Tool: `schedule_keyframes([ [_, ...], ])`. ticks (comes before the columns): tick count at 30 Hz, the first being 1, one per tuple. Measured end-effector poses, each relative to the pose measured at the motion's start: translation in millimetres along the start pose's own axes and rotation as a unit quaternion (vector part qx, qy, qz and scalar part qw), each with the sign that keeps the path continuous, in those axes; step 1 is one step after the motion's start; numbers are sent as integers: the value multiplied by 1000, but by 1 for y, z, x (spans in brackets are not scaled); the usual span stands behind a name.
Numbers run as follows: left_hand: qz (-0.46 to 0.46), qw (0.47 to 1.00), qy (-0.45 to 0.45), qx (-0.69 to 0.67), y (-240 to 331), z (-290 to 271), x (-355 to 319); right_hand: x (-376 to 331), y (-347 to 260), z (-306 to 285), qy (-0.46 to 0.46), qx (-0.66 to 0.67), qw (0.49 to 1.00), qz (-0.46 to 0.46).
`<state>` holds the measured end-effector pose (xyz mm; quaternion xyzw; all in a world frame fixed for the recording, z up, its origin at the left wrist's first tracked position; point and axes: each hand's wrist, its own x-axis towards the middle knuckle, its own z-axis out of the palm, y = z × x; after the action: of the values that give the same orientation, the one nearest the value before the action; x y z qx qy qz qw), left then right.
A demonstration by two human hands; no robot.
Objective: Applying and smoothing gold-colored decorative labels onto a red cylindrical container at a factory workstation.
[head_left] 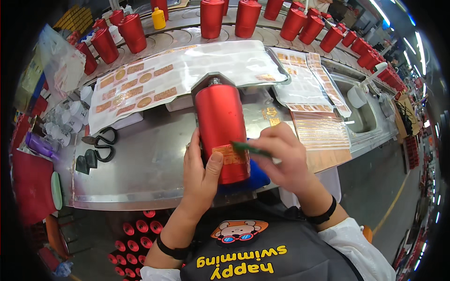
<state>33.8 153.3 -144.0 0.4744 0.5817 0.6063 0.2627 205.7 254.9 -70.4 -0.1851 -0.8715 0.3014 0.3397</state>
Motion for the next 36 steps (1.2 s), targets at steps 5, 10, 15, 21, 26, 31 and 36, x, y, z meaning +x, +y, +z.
schedule_keyframes([
  [5,-21,993,-3,-114,4,-2,-5,5,-2,-16,-175,77,973,-129],
  [10,170,928,-59,326,27,-10,-15,4,32,12,78,124,981,131],
  [15,132,972,-30,193,0,-14,-18,1,22,14,11,169,980,107],
  [21,256,915,-12,310,27,-11,-8,-9,27,14,102,341,901,250],
  [26,325,797,-103,498,40,-8,3,-14,34,19,97,321,911,240],
  [31,388,800,-38,457,25,-3,-10,-7,35,19,125,202,961,145],
  [36,204,909,62,358,8,-9,-26,13,12,-1,0,12,990,-143],
])
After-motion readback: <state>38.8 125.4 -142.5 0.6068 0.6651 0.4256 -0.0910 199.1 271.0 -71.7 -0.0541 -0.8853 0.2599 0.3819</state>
